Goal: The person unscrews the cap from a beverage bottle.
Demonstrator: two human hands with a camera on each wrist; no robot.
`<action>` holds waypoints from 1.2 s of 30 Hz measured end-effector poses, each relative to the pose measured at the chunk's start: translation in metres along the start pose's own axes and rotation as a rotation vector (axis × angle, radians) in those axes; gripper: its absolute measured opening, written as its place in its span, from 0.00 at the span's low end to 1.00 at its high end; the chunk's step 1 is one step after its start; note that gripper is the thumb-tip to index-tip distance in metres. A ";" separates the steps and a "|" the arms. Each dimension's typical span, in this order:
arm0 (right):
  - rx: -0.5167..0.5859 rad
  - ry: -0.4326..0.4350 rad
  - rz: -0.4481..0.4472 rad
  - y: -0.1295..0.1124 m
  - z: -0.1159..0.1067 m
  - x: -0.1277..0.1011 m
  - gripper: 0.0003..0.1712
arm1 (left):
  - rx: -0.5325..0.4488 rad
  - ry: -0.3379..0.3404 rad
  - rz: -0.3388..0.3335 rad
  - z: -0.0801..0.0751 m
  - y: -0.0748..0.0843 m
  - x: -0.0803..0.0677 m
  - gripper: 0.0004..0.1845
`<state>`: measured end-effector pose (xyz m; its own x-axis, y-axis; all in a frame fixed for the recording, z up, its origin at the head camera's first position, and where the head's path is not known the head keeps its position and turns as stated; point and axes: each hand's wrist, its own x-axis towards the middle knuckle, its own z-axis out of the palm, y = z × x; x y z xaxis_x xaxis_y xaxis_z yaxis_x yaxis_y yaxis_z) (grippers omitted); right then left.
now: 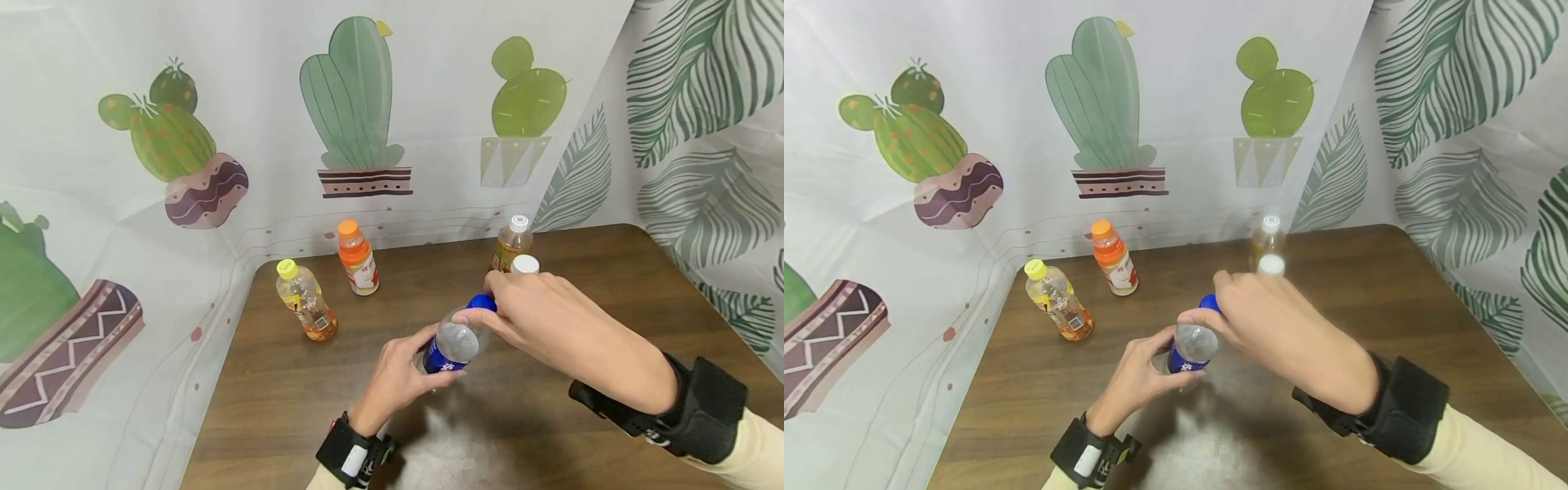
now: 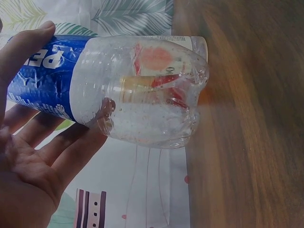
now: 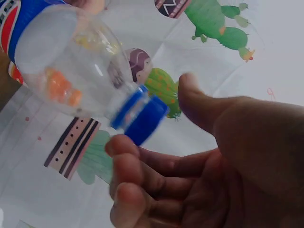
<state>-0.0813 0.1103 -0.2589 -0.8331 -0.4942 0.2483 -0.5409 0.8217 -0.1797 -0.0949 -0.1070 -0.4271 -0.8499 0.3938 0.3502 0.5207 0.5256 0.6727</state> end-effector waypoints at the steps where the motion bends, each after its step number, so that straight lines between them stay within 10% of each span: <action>1: 0.007 0.002 0.002 0.000 0.001 0.000 0.26 | 0.000 0.000 -0.001 0.000 0.000 0.000 0.35; 18: -0.022 0.116 -0.125 0.009 -0.011 -0.011 0.12 | -0.017 0.028 0.004 0.002 -0.003 0.004 0.34; 28: -0.119 0.110 0.024 0.047 -0.018 -0.044 0.15 | -0.053 0.053 -0.027 -0.002 -0.006 0.002 0.33; 36: -0.091 -0.076 0.233 0.092 -0.009 -0.058 0.17 | -0.074 0.077 -0.040 -0.004 -0.008 0.002 0.33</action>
<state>-0.0820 0.2172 -0.2817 -0.9421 -0.3058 0.1374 -0.3238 0.9362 -0.1366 -0.1008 -0.1132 -0.4290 -0.8751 0.3128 0.3692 0.4812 0.4817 0.7324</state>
